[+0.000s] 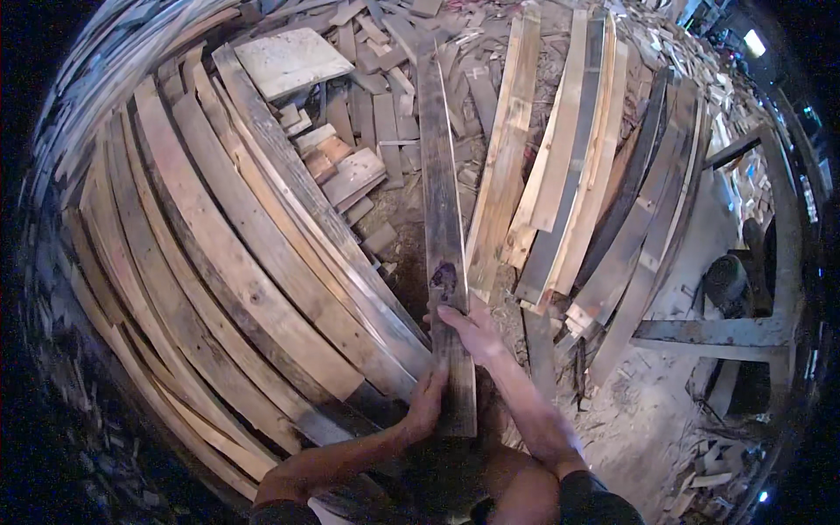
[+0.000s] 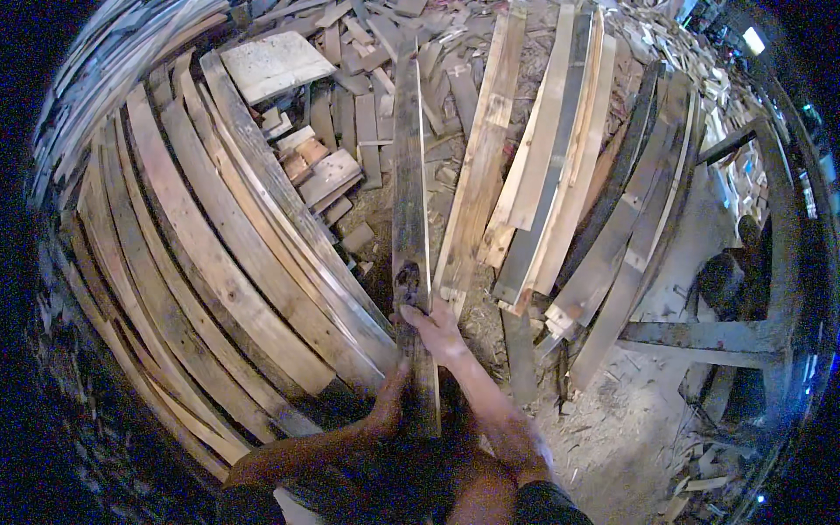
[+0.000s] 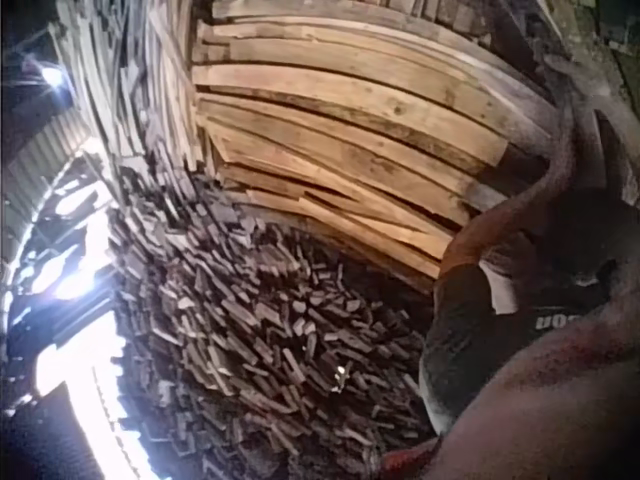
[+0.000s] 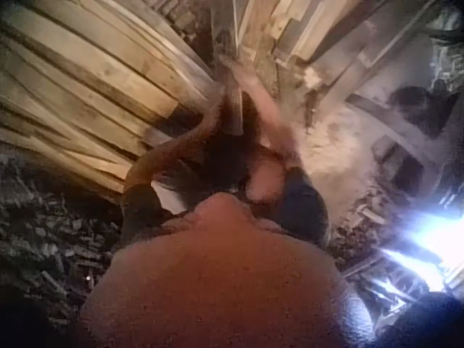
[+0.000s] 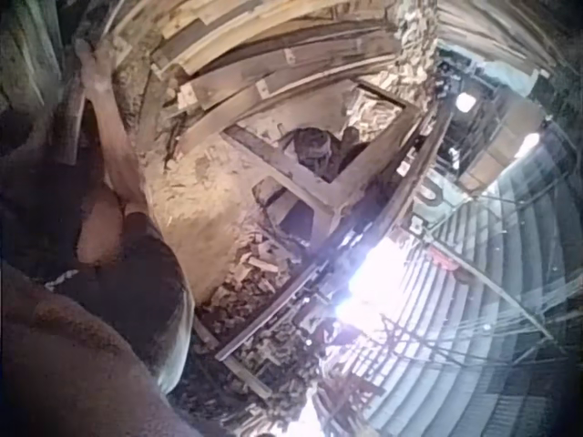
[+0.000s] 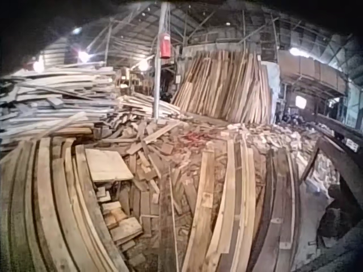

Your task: The person planes a wooden plank across a woodworking machine, sorts through wood slats in a pile on the ground and breaks a damaged board by hand, then planes another wooden plank on the machine.

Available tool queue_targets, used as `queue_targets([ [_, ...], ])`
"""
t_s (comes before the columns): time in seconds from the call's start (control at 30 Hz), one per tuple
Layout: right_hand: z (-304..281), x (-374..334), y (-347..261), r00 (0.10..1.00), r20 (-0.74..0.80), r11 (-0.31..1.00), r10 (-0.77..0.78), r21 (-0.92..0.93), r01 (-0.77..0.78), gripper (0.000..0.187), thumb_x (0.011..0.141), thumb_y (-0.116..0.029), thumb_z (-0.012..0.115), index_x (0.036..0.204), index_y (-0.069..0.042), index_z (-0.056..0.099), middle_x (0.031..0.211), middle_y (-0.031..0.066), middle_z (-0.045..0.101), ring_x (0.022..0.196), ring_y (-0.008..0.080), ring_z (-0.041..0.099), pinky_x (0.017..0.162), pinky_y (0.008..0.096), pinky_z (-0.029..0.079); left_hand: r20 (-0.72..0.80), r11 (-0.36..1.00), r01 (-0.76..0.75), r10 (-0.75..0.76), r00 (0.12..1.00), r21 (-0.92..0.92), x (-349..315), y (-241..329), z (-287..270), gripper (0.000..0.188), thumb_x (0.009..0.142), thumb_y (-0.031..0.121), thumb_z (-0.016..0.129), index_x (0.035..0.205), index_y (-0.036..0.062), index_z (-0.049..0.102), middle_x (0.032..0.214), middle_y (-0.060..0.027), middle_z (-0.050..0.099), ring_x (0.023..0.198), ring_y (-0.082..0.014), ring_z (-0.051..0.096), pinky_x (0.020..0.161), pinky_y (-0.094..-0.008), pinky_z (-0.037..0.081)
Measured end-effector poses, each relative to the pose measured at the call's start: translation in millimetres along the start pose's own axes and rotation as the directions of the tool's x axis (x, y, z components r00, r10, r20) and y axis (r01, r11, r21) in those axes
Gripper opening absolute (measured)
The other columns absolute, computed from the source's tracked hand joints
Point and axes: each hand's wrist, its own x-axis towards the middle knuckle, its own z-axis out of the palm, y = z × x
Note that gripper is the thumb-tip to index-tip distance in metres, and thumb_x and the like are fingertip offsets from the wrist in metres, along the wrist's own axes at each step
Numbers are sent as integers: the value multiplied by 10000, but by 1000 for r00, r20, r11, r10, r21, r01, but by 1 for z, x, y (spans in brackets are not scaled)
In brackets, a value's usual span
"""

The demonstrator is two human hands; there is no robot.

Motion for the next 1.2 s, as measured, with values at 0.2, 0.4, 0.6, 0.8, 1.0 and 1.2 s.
queue_targets([
  [0.2,14,-20,-70,997,-80,639,18,-766,-73,505,1032,-395,474,1356,-8,504,1316,304,553,1305,438,483,1121,473,361,-4,982,-86,87,996,168,-57,62,72,627,942,294,687,1444,74,383,1034,-40,595,886,-122,569,758,-318,503],
  [0.4,33,57,-118,914,213,401,-346,-847,349,594,1017,-470,468,1502,-132,412,1593,256,242,1493,380,205,1209,449,207,250,917,187,-101,963,-352,-113,89,43,567,880,512,577,1134,6,544,843,-31,518,700,-125,479,584,-282,410],
  [0.6,90,122,-38,874,286,135,-393,-922,363,559,997,-467,444,1452,-143,472,1598,258,203,1486,447,170,1185,601,111,365,413,343,-27,930,-844,-141,42,19,801,853,565,565,1398,7,382,982,-103,529,700,-208,481,567,-363,441],
  [0.8,90,132,8,819,337,36,-465,-917,398,537,957,-386,543,1421,-122,491,1574,285,224,1459,480,189,1158,634,137,398,288,346,146,906,-893,-130,47,28,750,912,554,530,1439,44,371,947,-69,500,716,-167,454,592,-314,413],
  [1.0,93,131,46,868,312,10,-387,-940,342,704,912,-403,596,1477,-39,387,1587,305,145,1470,491,135,1160,648,111,96,549,189,-193,977,-814,-120,67,44,529,929,549,515,1147,67,526,838,-56,519,679,-168,498,562,-328,431],
  [1.2,96,140,65,912,-104,670,-397,-711,211,1172,754,-429,792,1556,12,60,1607,298,-1,1496,475,18,1212,516,128,-279,882,75,-227,933,-466,-101,52,60,310,948,367,584,1045,78,525,836,-40,561,643,-153,547,522,-326,458],
])
